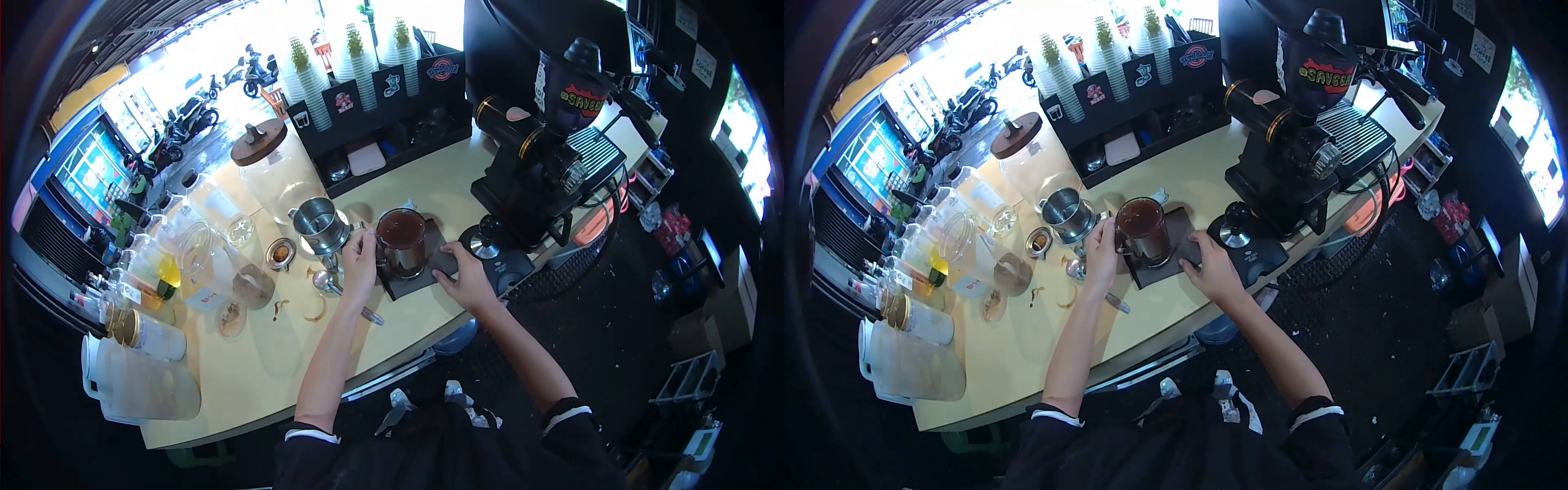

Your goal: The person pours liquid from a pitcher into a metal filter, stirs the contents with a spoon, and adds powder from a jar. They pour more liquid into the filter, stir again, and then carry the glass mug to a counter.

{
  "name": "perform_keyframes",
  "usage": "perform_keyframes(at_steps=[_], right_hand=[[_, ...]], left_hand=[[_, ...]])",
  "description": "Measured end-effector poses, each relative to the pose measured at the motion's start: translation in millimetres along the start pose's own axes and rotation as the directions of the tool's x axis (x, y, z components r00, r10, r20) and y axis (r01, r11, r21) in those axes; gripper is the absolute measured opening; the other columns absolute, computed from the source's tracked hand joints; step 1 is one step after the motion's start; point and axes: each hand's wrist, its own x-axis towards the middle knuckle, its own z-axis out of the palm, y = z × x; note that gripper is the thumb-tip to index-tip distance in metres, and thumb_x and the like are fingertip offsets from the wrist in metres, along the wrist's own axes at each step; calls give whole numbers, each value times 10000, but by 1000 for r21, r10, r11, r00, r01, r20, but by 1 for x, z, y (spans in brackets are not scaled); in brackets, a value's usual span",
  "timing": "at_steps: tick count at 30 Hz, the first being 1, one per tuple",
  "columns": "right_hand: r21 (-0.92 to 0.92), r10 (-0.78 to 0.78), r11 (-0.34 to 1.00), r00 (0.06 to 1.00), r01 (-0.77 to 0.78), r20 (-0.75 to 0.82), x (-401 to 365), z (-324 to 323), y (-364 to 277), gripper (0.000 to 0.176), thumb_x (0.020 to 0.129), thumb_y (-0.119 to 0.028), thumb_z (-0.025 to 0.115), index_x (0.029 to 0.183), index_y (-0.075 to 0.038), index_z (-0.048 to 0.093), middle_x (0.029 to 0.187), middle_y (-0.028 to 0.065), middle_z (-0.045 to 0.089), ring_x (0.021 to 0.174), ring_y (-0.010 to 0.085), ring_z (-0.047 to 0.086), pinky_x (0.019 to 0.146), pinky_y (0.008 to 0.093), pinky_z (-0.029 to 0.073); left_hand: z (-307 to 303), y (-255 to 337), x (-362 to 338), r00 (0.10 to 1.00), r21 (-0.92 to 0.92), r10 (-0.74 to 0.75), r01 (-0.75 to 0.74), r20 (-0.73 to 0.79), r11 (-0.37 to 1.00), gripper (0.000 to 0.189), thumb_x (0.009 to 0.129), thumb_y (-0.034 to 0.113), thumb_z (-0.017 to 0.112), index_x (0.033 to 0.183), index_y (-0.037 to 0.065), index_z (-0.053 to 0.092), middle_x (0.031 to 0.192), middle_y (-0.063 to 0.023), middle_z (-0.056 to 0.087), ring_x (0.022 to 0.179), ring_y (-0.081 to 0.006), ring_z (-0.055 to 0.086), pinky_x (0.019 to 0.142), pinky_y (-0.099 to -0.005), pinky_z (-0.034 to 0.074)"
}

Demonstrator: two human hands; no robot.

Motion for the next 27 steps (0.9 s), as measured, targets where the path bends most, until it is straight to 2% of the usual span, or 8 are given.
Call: perform_keyframes(at_steps=[1, 3, 8, 10, 15, 23, 25, 27], right_hand=[[1, -1, 1000, 1000, 1, 1, 0, 1, 2, 426, 760, -73, 719, 1104, -6, 478, 1047, 207, 605, 1022, 388, 594, 868, 392, 479], [-30, -91, 995, 996, 91, 6, 0, 2, 9, 436, 797, -92, 692, 1143, 18, 452, 1088, 240, 576, 935, 401, 614, 698, 396, 530], [-20, -73, 997, 997, 73, 11, 0, -1, 3, 432, 795, -83, 691, 1142, 15, 454, 1091, 242, 575, 940, 408, 612, 687, 399, 533], [3, -48, 999, 999, 48, 23, 0, -1, 1, 433, 793, -80, 692, 1142, 14, 454, 1092, 242, 574, 942, 411, 611, 688, 401, 534], [-29, -104, 994, 995, 104, -11, 0, 0, 3, 425, 787, -72, 694, 1130, 17, 459, 1084, 231, 581, 940, 407, 613, 696, 398, 537], [-14, -98, 995, 995, 98, -1, 0, -1, 0, 420, 786, -72, 692, 1124, 15, 459, 1094, 229, 579, 943, 398, 617, 676, 381, 546], [-1, -69, 998, 998, 69, 12, -1, -2, -3, 419, 787, -70, 691, 1124, 15, 458, 1095, 229, 579, 947, 396, 617, 674, 378, 547], [0, -44, 999, 999, 44, 26, 0, -3, -4, 421, 790, -72, 690, 1128, 13, 455, 1096, 231, 579, 960, 396, 614, 683, 379, 547]], left_hand=[[-1, 0, -1, 1000, -7, -31, 31, 1, 1000, 283, 997, 206, 464, 797, 39, 573, 668, 71, 413, 620, -28, 356, 565, -228, 316], [-3, -2, -1, 999, -38, -41, 40, -15, 998, 281, 996, 209, 466, 795, 43, 572, 659, 74, 404, 613, -25, 349, 555, -226, 304], [-13, -2, -6, 995, -14, -91, 91, -41, 996, 283, 994, 218, 474, 783, 56, 572, 634, 82, 380, 592, -17, 319, 525, -222, 259], [-18, -10, -5, 998, -13, -33, 33, -46, 999, 289, 990, 224, 481, 770, 63, 575, 622, 94, 363, 575, -11, 290, 505, -223, 214], [-24, -9, -11, 997, -22, 0, -1, -76, 1000, 290, 987, 223, 484, 780, 51, 591, 632, 99, 357, 579, -12, 281, 508, -224, 201], [-38, -12, -18, 995, -7, -7, 6, -103, 1000, 277, 987, 219, 486, 835, 30, 621, 658, 99, 380, 602, -13, 288, 526, -224, 215], [-47, -17, -17, 998, 1, -45, 45, -42, 999, 259, 1003, 214, 464, 1036, 23, 636, 880, 23, 633, 745, -34, 548, 661, -205, 430], [-50, -22, -18, 997, 10, -48, 48, -56, 999, 260, 1002, 214, 465, 1053, 21, 630, 901, 15, 638, 762, -43, 560, 684, -212, 444]])
